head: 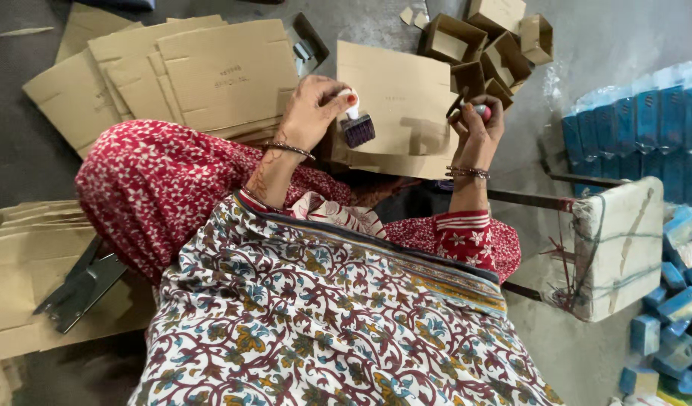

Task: The person sits on the floor and repeatedly stamps flat cardboard pieces using a handheld ink pad and a rubber stamp. They dip the stamp into the ink pad, press it onto the cardboard, and then place the stamped piece into a nearby box.

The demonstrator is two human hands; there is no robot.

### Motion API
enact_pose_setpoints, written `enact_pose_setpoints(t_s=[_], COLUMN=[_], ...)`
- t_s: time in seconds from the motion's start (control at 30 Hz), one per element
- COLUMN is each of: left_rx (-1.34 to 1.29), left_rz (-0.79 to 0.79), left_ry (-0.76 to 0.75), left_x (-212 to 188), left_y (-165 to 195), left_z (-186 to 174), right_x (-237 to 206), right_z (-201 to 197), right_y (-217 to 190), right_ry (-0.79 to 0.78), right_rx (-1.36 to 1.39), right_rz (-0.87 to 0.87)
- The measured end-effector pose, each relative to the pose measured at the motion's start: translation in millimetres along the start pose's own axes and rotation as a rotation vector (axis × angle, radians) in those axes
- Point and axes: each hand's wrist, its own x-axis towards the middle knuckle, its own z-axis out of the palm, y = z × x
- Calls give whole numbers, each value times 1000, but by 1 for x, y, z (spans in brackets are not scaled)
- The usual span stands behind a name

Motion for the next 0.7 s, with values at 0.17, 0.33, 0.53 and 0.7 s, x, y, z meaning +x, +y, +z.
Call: enact_pose_setpoints(t_s=[0.17, 0.33, 0.53, 0.7], left_rx=[197, 368, 315, 197], left_rz=[-179, -65, 144, 159], left_ry=[143, 383, 297, 129], left_x=[1, -10, -14, -17], left_y=[5, 10, 21, 32], left_z=[-85, -127, -89, -39], right_x=[19, 24, 5, -33], right_z=[89, 135, 52, 18], right_y=[27, 48, 19, 1], right_ry=[-179, -394, -273, -262], right_rx=[30, -64, -431, -1173], right_rz=[17, -23, -167, -233])
